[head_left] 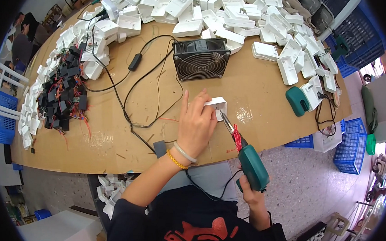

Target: Using a hot glue gun to apply adhesive to small white cardboard boxes for assembly.

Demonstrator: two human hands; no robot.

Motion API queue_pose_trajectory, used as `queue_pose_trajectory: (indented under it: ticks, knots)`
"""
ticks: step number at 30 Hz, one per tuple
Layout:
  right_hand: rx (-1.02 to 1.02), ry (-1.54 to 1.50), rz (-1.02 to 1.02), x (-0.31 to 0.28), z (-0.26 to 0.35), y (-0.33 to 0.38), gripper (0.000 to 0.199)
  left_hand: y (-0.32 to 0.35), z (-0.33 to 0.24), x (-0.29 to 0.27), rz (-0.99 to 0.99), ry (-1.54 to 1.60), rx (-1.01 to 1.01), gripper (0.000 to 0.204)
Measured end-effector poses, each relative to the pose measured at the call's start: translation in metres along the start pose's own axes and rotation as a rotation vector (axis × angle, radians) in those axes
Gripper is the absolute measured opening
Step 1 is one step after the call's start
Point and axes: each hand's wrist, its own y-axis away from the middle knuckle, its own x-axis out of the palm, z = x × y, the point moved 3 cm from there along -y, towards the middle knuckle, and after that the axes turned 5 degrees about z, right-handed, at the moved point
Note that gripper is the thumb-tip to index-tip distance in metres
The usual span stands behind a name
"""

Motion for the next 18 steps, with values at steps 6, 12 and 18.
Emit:
queue_pose_trajectory:
  ticks: [6,12,18]
  knots:
    - [0.168,-0.019,-0.061,0.000,0.003,-0.002,0.025,0.001,-0.003,0.000,-0.048,0.006,-0.003,0.006]
    - [0.124,-0.118,-0.133,0.008,0.008,-0.010,0.022,0.002,-0.003,0.002,-0.001,0.027,-0.065,0.004]
    - [0.134,-0.141,-0.124,0.008,0.009,-0.010,0.022,0.000,-0.003,0.001,0.002,0.031,-0.069,0.005]
